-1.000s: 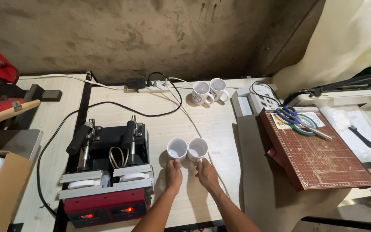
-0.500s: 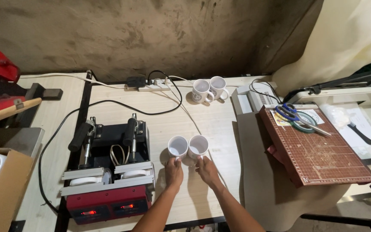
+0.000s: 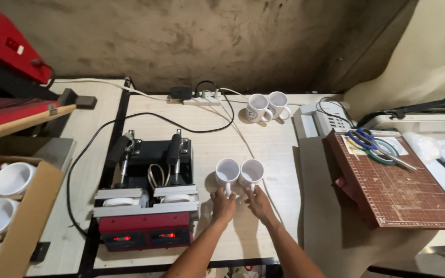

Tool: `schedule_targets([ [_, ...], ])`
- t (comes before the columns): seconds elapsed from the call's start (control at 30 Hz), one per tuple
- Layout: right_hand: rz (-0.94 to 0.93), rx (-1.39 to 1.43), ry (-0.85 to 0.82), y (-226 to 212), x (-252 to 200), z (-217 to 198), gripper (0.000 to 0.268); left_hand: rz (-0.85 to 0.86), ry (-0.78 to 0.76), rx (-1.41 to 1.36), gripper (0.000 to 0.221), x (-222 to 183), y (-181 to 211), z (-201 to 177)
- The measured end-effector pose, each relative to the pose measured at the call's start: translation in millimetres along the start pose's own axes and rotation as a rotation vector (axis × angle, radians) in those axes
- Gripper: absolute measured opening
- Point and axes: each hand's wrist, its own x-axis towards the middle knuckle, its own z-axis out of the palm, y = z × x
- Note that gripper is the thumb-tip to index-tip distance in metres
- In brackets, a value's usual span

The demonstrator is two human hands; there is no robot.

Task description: Sublimating designs onto ceramic mugs using a specialized mug heat press machine, involving prep, taping, and pressing.

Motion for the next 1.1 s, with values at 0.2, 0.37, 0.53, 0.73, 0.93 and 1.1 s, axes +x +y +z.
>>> schedule_targets([
  [0.2, -0.007, -0.046, 0.041, 9, -1, -3, 0.046, 0.12, 0.05, -0.014, 0.048, -35, 9, -10],
  [0.37, -0.028, 0.059, 0.077, 14, -7, -6, 0.045, 0.356, -0.039, -0.057, 0.023, -72, 32, -47],
  [0.53, 0.006, 0.029, 0.099, -6, -24, -7, 0.045, 0.491, -0.108, -0.094, 0.018, -75, 43, -96],
  [0.73, 0.07, 0.024, 0.142, -24, -43, -5, 0.049, 0.582, 0.178, -0.001, 0.022, -71, 46, -235],
  [0.93, 0.022, 0.014, 0.264, -32, -73, 5, 0.045, 0.62, 0.463, 0.186, 0.012, -74, 36, -342],
  [1.1, 0.036, 0.006, 0.184, -18, -99, 41, 0.036, 0.812, 0.582, 0.435, 0.02, -73, 28, -378],
])
